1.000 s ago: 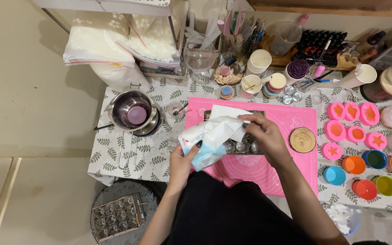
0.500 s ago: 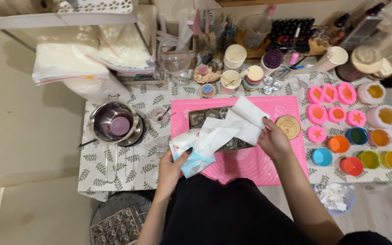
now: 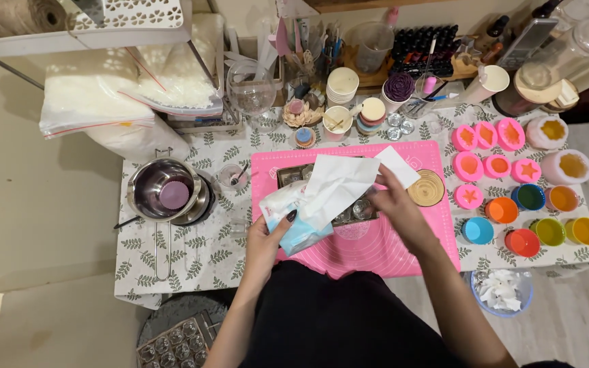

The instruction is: Cleaning the interiors of small metal candle containers with a cloth and preparing them with labels and adhesive.

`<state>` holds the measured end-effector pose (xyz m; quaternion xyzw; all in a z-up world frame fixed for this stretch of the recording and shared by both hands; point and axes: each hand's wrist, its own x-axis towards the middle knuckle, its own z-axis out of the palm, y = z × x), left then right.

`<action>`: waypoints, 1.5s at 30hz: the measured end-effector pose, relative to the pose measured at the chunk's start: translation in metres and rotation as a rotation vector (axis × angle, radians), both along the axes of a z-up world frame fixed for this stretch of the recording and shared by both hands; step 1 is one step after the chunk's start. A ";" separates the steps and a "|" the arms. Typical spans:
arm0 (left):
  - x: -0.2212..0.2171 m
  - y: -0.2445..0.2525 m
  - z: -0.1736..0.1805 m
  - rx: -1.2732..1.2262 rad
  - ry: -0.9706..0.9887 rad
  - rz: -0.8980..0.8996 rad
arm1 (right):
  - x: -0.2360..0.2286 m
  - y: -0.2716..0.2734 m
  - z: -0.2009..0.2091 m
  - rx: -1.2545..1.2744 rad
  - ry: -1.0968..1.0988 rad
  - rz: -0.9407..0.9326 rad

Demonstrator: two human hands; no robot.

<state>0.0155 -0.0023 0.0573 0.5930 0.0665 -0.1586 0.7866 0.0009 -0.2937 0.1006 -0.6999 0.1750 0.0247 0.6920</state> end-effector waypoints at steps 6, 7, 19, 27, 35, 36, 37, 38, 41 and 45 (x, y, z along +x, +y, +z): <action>0.000 -0.009 0.011 0.051 -0.018 0.022 | -0.002 0.078 0.054 -0.577 -0.535 0.352; -0.001 -0.007 0.007 0.051 -0.020 0.031 | -0.003 0.083 0.050 -0.575 -0.540 0.360; -0.005 0.012 0.024 0.078 -0.008 0.174 | 0.045 0.115 0.010 -0.346 0.180 0.286; -0.025 0.064 0.019 -0.089 -0.070 0.210 | 0.183 0.186 0.021 -0.944 -0.936 0.153; -0.058 0.106 -0.009 -0.080 0.048 0.238 | 0.265 0.270 -0.024 -1.156 -0.762 0.540; -0.059 0.110 -0.011 -0.060 0.086 0.239 | 0.266 0.275 -0.027 -1.185 -0.717 0.561; -0.057 0.115 -0.012 -0.060 0.088 0.244 | 0.263 0.278 -0.027 -1.183 -0.718 0.566; -0.055 0.119 -0.012 -0.061 0.093 0.256 | 0.260 0.281 -0.027 -1.131 -0.705 0.573; -0.048 0.127 -0.004 -0.072 0.098 0.285 | 0.254 0.269 -0.035 -1.026 -0.726 0.504; -0.031 0.137 -0.008 -0.104 0.065 0.264 | 0.258 0.232 -0.035 -0.619 -0.276 0.443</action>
